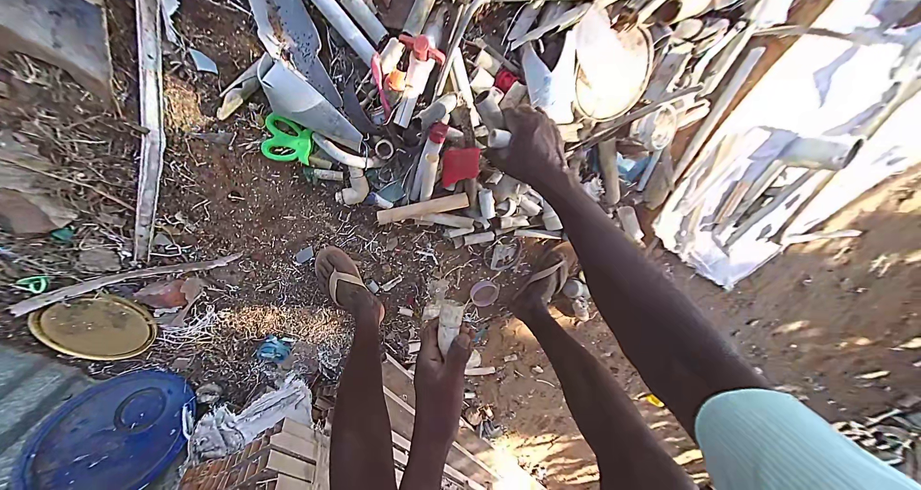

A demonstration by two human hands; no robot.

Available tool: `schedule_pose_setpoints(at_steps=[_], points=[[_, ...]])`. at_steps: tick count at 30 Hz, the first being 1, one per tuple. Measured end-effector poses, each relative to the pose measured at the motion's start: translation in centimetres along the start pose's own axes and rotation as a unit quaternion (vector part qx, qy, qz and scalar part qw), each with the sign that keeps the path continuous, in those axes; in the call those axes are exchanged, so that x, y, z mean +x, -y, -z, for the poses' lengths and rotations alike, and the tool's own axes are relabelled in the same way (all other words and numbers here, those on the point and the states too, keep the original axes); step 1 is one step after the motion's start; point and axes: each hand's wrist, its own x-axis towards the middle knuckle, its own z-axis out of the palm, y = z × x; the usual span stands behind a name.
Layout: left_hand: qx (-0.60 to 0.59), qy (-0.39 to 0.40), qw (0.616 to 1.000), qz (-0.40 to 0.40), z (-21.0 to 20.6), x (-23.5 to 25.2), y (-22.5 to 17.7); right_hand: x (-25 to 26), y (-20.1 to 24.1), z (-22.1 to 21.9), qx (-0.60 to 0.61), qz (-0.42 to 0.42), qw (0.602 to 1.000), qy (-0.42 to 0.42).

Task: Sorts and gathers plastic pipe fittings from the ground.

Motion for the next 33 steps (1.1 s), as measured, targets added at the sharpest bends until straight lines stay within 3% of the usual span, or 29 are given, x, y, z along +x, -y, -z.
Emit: schedule_pose_setpoints(at_steps=[5,8,13,15,19,22,24,28,30,33], points=[[-0.003,-0.007,1.000,0.014,0.0,0.0,-0.6,2.9,3.4,-1.5,-0.039,0.086,0.995,-0.029],[0.000,-0.008,1.000,0.013,0.2,0.0,-0.3,5.5,6.9,-3.0,-0.103,0.151,0.983,0.012],[0.003,-0.001,1.000,0.004,0.4,-0.1,0.3,7.1,8.2,-5.9,-0.151,0.130,0.976,0.084],[0.012,-0.009,1.000,0.008,0.3,-0.1,-0.4,6.0,7.4,-5.3,-0.108,0.136,0.984,0.038],[0.001,-0.013,1.000,-0.001,0.4,0.0,-0.4,0.6,4.5,-2.8,0.091,0.141,0.979,-0.118],[0.000,-0.019,1.000,-0.002,0.2,0.2,-0.4,-5.8,2.1,-0.6,0.236,0.068,0.965,-0.095],[0.006,-0.023,1.000,-0.006,0.1,0.2,-0.4,-10.7,1.3,-0.7,0.386,0.004,0.923,-0.015],[0.035,-0.039,0.998,-0.019,-0.4,0.4,-0.2,-19.2,2.1,-4.4,0.592,-0.079,0.788,0.151],[0.058,-0.057,0.996,-0.026,-0.7,0.4,0.0,-22.3,3.8,-6.0,0.618,-0.076,0.758,0.194],[0.097,-0.047,0.994,-0.031,-0.9,0.3,0.4,-24.9,5.4,-7.6,0.646,-0.081,0.737,0.179]])
